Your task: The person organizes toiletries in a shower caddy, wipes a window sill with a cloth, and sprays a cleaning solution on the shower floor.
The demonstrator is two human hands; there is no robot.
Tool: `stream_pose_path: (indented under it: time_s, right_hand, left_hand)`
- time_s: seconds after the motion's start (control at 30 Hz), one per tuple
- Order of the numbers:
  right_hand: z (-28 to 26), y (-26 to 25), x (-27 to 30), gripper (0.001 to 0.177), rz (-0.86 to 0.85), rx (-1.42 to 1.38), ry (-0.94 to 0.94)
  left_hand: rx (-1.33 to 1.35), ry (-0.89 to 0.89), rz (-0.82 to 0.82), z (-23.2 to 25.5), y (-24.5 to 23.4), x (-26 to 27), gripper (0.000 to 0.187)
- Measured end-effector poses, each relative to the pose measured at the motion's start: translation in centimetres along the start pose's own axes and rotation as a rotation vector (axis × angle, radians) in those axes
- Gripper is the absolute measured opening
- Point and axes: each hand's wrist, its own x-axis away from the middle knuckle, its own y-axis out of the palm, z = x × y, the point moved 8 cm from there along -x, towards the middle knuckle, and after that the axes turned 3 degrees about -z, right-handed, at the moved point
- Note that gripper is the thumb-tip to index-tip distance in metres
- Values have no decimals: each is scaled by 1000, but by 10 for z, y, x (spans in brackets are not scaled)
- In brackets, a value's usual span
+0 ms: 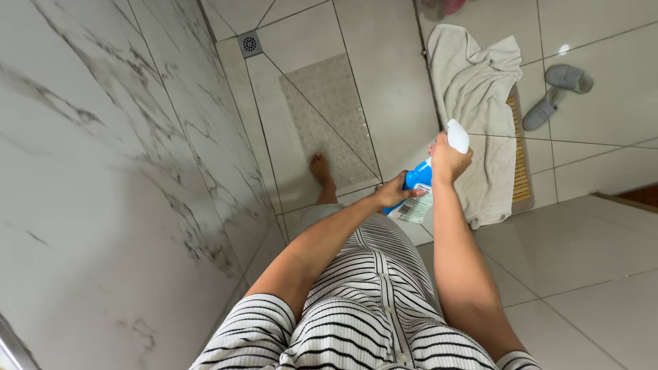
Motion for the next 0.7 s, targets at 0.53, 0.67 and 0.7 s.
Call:
stream_pose_path:
  time_s: [0.53,0.67,0.7]
  right_hand:
    - [32,-74,-55,36,-424,678,-360]
    - [58,-57,-42,31,-657,604,-198]
    - [63,-56,-34,30,-600,610,-159]
  left_hand:
    - [672,-83,-75,0,189,-12,93]
    - [661,-38,31,-8,195,-8,97]
    - [670,-27,81,-17,190,-6,97]
